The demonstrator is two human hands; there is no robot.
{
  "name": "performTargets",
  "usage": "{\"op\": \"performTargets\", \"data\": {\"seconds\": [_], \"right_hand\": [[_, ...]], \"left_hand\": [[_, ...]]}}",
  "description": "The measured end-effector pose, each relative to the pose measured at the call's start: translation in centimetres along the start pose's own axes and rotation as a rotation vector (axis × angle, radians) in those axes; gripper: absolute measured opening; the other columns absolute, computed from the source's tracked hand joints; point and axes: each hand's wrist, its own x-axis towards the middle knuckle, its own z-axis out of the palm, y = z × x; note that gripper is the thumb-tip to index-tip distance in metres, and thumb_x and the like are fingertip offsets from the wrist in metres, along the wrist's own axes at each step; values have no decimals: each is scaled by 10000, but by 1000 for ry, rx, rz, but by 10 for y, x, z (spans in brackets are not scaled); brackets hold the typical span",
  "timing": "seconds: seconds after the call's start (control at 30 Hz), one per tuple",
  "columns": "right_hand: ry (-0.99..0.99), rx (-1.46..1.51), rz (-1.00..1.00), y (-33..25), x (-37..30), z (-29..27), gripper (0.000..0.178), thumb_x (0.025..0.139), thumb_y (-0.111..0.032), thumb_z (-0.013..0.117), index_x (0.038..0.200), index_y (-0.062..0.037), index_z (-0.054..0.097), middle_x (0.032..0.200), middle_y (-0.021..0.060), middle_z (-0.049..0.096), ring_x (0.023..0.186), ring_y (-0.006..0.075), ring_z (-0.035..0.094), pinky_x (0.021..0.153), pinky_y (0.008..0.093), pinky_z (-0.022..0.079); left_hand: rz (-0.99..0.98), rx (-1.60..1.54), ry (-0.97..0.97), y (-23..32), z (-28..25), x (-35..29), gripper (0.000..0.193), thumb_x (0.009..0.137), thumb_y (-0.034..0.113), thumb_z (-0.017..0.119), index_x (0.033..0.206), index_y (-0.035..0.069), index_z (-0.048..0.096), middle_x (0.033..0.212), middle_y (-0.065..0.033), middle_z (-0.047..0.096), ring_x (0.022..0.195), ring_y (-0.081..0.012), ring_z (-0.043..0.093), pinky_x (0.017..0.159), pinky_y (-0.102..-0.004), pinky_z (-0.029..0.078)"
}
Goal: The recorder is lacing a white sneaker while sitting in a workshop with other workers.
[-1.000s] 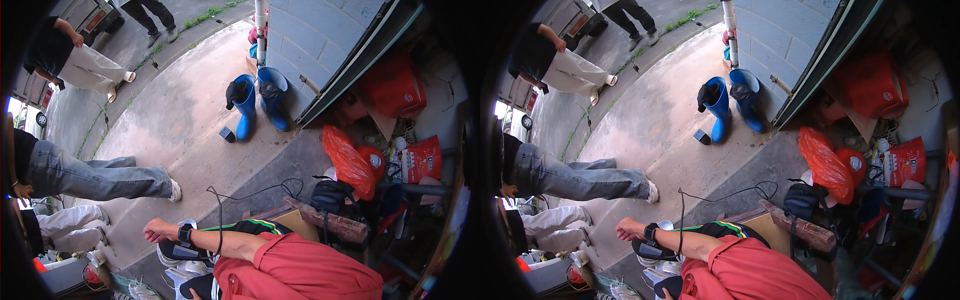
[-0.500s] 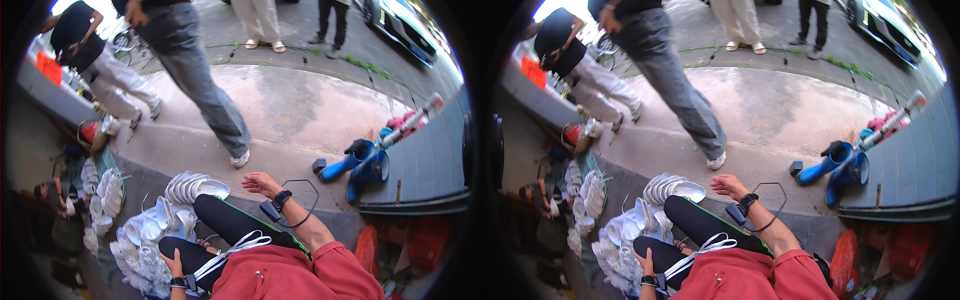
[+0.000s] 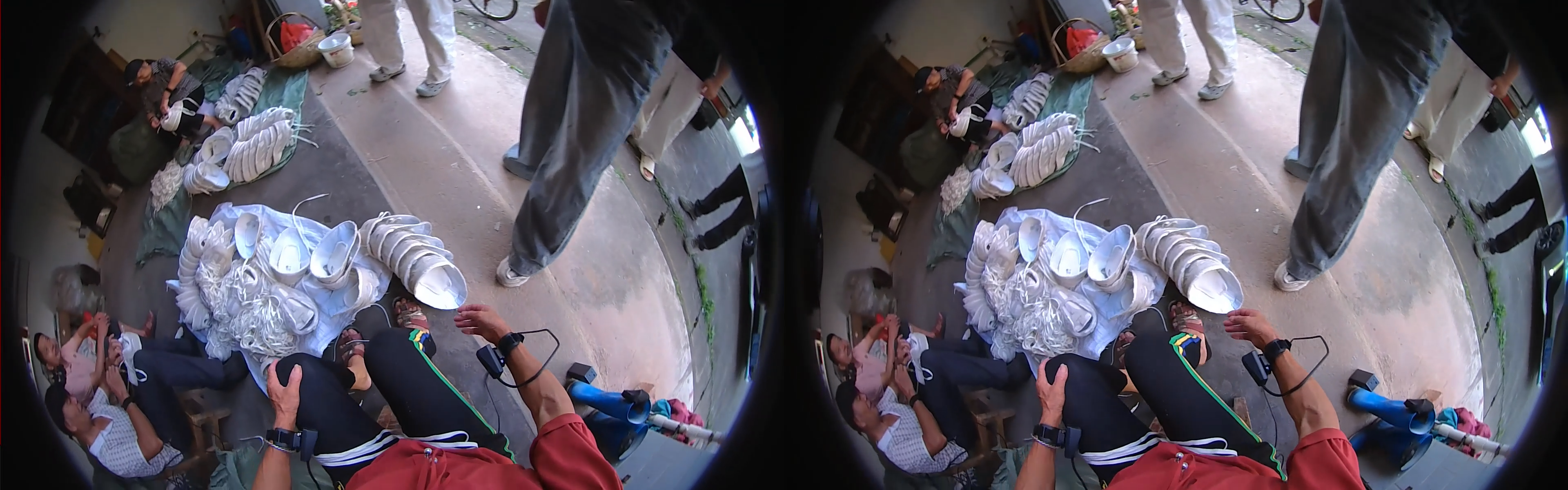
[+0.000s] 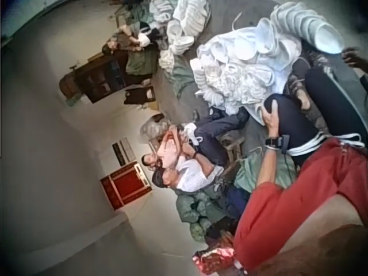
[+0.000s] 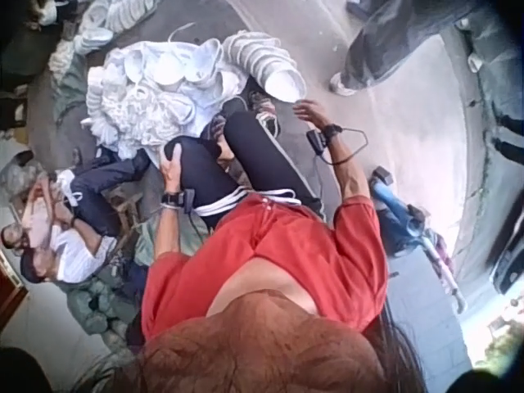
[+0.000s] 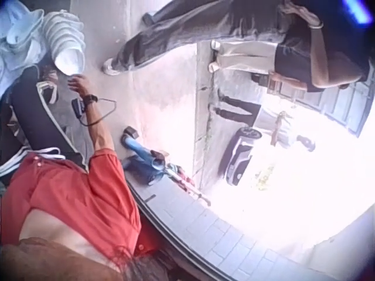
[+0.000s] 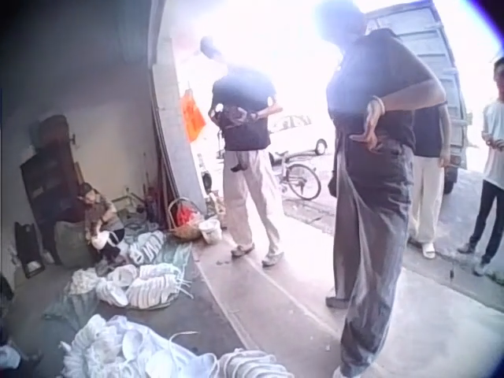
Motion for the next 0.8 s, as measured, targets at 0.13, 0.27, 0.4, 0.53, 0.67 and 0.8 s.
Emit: {"op": "performTargets", "data": {"seconds": [0.13,0.27,0.4,0.53,0.67,0.8], "right_hand": [[-109,-152,69,-2,67,58,283,856,-135,598,1109,-32,525,964,74,629,860,160,616,717,288,511],[-207,-144,25,0,126,114,253,845,-104,608,1077,-27,543,936,64,625,809,151,614,685,277,511],[-137,-405,-131,-4,175,155,310,818,-134,570,1076,37,566,899,81,633,755,127,604,606,252,493],[-32,-858,-508,3,224,186,396,735,-135,577,1118,-36,573,1117,156,590,970,338,589,846,383,466],[-101,-931,-752,3,248,230,493,717,-115,584,1197,-43,497,1292,147,469,1005,356,564,857,398,463],[-175,-1024,-902,6,275,254,602,688,-74,578,1265,-54,407,1379,148,360,1025,370,552,846,419,468]], "left_hand": [[23,6,-26,-1,-14,-3,599,762,383,640,1165,-40,504,1089,-224,569,1022,-324,544,900,-381,405],[-30,-40,-19,7,-25,-10,596,758,368,628,1170,-42,498,1073,-218,573,1010,-330,544,898,-387,399],[-35,-92,-34,-7,-26,-8,610,742,384,635,1164,-37,506,1072,-213,574,1007,-318,545,899,-382,396],[-177,-195,-107,37,-27,-7,629,804,387,594,1239,-45,455,1195,-216,518,1114,-322,487,965,-375,357],[-170,-124,-80,46,-27,-8,535,805,315,557,1201,-37,479,1133,-190,546,1060,-300,514,933,-362,375],[-249,-163,-87,47,-30,-9,551,808,323,550,1211,-44,468,1138,-194,541,1067,-305,509,941,-360,369]]}}
